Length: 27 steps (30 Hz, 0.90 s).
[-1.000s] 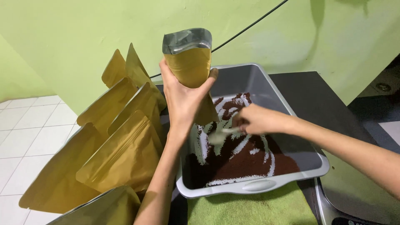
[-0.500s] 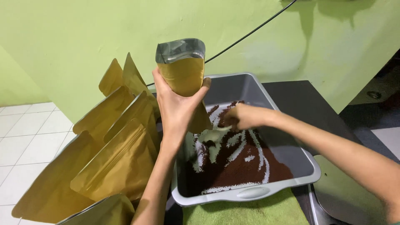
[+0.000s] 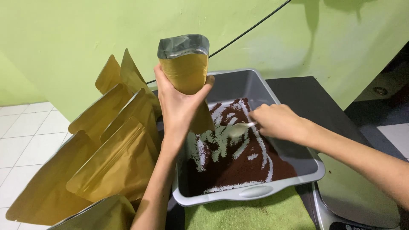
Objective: Filling coffee pouches with ground coffee using a spoon and weighing them on a digital scale.
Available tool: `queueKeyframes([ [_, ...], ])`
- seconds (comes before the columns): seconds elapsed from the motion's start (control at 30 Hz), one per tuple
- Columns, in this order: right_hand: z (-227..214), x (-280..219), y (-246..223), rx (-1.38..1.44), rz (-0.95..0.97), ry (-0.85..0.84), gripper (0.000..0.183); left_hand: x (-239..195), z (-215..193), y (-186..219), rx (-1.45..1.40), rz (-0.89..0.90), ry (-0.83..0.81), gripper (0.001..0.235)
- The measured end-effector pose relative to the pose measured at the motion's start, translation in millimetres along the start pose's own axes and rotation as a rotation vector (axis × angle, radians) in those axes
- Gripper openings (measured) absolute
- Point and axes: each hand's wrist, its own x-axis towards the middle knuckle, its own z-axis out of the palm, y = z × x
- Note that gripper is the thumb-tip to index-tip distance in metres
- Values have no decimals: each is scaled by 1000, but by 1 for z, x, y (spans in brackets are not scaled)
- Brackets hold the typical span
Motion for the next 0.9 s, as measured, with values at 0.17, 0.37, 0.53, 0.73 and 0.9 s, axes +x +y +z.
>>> queueKeyframes([
  [0.17, 53, 3, 15, -173, 7, 124, 25, -1, 0, 1, -7, 14, 1, 96],
  [0.37, 23, -28, -58, 145, -146, -108, 27, -2, -1, 9, -23, 59, -13, 89],
  [0.53, -4, -39, -99, 364, -381, -181, 24, -5, -2, 15, -39, 83, -42, 87],
  [0.73, -2, -26, -98, 618, -383, -291, 16, -2, 1, -1, -25, 100, -102, 91],
  [0.9, -7, -30, -87, 779, -327, -403, 18, 1, 6, -12, 8, 80, -134, 94],
])
